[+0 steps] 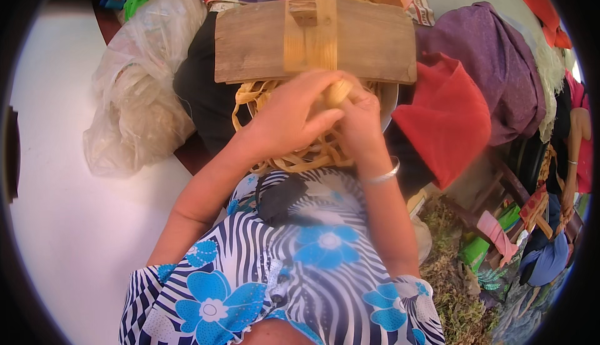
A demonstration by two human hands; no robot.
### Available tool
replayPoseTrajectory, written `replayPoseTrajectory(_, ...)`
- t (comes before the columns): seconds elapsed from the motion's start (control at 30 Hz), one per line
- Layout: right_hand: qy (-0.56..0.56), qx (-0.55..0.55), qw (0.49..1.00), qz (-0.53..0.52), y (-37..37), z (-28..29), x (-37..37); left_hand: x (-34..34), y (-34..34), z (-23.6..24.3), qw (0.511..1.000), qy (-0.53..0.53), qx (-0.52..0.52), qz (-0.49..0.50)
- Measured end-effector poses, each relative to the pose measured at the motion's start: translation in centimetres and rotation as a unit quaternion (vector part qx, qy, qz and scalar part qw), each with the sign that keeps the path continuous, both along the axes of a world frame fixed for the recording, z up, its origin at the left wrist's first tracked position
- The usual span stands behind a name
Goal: The person uses a wooden clamp tool to organize thin yellow strips, likely bamboo, by tying them into small bundles and placing them into a bowl.
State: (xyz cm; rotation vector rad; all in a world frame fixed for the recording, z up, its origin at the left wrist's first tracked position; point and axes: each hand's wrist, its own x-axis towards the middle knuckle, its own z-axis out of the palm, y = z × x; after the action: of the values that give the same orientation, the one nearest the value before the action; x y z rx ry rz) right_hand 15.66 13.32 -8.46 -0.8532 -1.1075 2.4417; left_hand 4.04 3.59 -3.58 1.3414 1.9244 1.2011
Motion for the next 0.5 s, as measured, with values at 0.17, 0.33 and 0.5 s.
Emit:
replayPoseTrajectory(0.17,-0.106,0.397,0.91,-0.059,-0.4,1.7,-1.0,0.0,1.8,-1.4,0.985,0.115,-0.111,0.073)
replayPoseTrajectory(0.33,-0.108,0.554,0.823,-0.057,0.3,2.0,-0.9,-0.5,0.7,-0.8,0.995,-0.034,-0.044,0.084)
replayPoseTrajectory(0.5,-0.099,0.669,0.737,-0.014,1.0,0.7,-0.8,-0.2,0.8,-0.6,0.995,0.028,-0.094,0.025)
